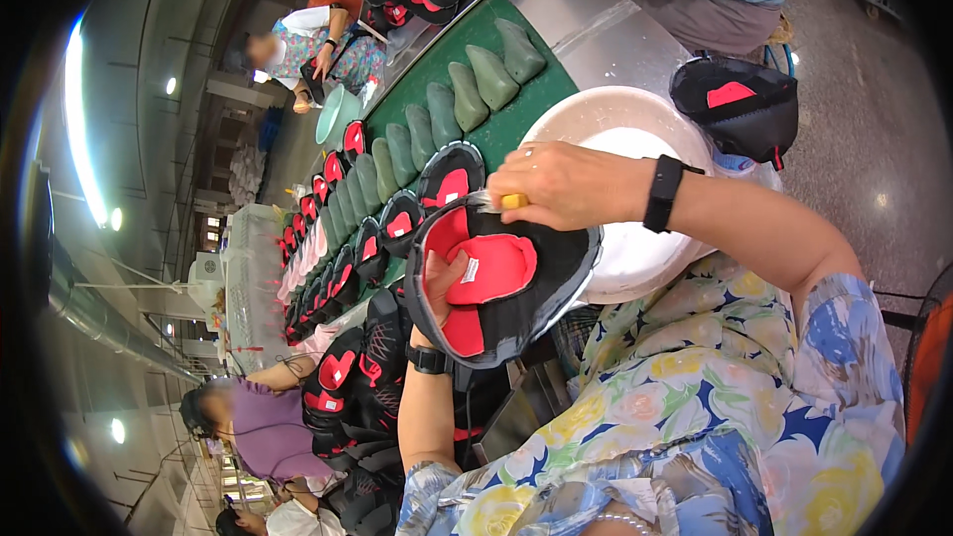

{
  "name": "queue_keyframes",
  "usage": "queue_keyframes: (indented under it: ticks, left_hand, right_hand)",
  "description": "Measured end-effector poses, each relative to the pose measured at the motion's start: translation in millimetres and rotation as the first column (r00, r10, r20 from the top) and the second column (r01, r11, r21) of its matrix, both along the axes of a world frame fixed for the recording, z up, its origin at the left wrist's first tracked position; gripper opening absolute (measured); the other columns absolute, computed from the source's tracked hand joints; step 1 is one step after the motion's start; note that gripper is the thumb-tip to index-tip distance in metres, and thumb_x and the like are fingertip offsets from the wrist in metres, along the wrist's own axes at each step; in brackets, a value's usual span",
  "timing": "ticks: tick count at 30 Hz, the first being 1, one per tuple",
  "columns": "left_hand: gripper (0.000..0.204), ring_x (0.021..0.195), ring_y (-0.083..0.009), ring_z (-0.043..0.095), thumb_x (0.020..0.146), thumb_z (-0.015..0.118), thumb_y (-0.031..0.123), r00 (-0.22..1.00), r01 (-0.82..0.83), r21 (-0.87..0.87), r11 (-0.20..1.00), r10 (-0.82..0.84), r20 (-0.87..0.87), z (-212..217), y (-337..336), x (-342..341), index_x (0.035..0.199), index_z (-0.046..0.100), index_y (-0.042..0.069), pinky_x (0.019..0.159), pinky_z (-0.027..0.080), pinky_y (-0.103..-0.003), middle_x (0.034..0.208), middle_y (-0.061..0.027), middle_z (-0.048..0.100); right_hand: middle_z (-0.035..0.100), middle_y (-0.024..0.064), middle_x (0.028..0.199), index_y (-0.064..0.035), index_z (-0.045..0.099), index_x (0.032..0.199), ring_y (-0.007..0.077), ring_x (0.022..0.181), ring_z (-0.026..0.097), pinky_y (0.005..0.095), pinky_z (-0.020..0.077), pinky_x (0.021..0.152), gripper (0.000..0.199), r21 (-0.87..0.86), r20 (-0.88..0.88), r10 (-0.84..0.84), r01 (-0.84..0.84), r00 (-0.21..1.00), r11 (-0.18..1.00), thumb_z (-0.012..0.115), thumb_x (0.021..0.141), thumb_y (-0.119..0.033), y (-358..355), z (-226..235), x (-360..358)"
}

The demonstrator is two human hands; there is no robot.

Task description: Applying adhesive to the inner edges of shoe uppers using a brush.

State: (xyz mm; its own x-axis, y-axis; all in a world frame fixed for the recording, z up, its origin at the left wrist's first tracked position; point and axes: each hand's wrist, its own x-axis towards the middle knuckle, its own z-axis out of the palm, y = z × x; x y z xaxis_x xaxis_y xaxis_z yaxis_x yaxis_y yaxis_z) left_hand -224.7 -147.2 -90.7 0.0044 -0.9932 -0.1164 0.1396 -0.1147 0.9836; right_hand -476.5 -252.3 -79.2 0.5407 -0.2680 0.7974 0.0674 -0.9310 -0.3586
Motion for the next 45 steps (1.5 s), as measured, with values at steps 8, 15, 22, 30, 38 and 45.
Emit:
queue_keyframes:
  ticks: [8, 15, 22, 30, 38, 45]
  left_hand:
    - [0.046, 0.106, -0.0153, 0.06, 0.089, 0.065, 0.01, 1.0, 0.007, 0.019, 1.0, -0.007, -0.011, 6.5, 7.2, -8.4, 0.133, 0.05, 0.005, 0.091, 0.051, -0.032, 0.124, -0.0077, 0.059]
    - [0.045, 0.108, -0.0182, 0.06, 0.09, 0.064, 0.009, 0.99, -0.144, -0.058, 0.988, 0.143, -0.018, -3.0, 12.8, 6.3, 0.133, 0.05, 0.004, 0.091, 0.051, -0.034, 0.125, -0.0087, 0.059]
    - [0.044, 0.108, -0.0182, 0.059, 0.091, 0.062, 0.01, 0.984, -0.17, -0.128, 0.977, 0.174, 0.023, -2.8, 8.0, 4.4, 0.133, 0.048, 0.004, 0.092, 0.051, -0.036, 0.127, -0.0082, 0.057]
    - [0.04, 0.085, -0.0153, 0.064, 0.095, 0.059, 0.027, 0.704, -0.359, -0.485, 0.797, 0.573, 0.421, -17.3, -2.1, 55.3, 0.121, 0.055, -0.003, 0.076, 0.051, -0.028, 0.101, -0.0107, 0.066]
    - [0.04, 0.105, -0.024, 0.063, 0.098, 0.053, 0.022, 0.932, -0.338, -0.268, 0.902, 0.361, 0.042, 10.5, 6.4, 13.2, 0.131, 0.045, 0.003, 0.087, 0.055, -0.036, 0.119, -0.0144, 0.06]
    - [0.036, 0.112, -0.0221, 0.057, 0.096, 0.052, 0.013, 0.884, -0.456, -0.334, 0.825, 0.465, -0.057, -54.1, 7.8, 78.2, 0.131, 0.046, 0.005, 0.096, 0.048, -0.037, 0.124, -0.0086, 0.058]
  right_hand:
    - [0.062, 0.0119, 0.082, -0.0055, 0.058, 0.09, 0.0317, 0.082, 0.062, 0.04, 0.0479, 0.076, 0.017, 0.089, -0.004, -0.073, 0.073, 0.997, 0.993, 0.067, 0.083, -0.018, 5.9, 5.2, -15.7]
    - [0.061, 0.0102, 0.084, -0.006, 0.057, 0.088, 0.0283, 0.083, 0.06, 0.0376, 0.0473, 0.076, 0.015, 0.248, -0.297, -0.075, 0.153, 0.952, 0.957, 0.065, 0.086, -0.019, 8.7, 4.4, -33.6]
    - [0.062, 0.0156, 0.083, -0.0032, 0.058, 0.09, 0.036, 0.082, 0.061, 0.0425, 0.0475, 0.074, 0.019, 0.202, -0.237, -0.084, 0.134, 0.968, 0.97, 0.065, 0.084, -0.02, 4.9, -4.8, -23.1]
    - [0.066, 0.01, 0.086, -0.0053, 0.06, 0.092, 0.0255, 0.077, 0.066, 0.0317, 0.0509, 0.07, 0.015, 0.599, 0.146, -0.056, -0.043, 0.988, 0.799, 0.069, 0.086, -0.016, 65.9, -7.9, -13.5]
    - [0.061, 0.013, 0.084, -0.0052, 0.059, 0.092, 0.031, 0.08, 0.061, 0.0373, 0.0489, 0.07, 0.018, 0.344, -0.052, -0.128, 0.138, 0.99, 0.929, 0.068, 0.085, -0.018, 39.2, -37.4, -19.5]
    - [0.068, 0.0107, 0.083, -0.0032, 0.06, 0.092, 0.0199, 0.077, 0.067, 0.0297, 0.0495, 0.07, 0.014, 0.614, 0.108, -0.331, 0.199, 0.937, 0.764, 0.069, 0.084, -0.011, 38.0, -12.9, -41.1]
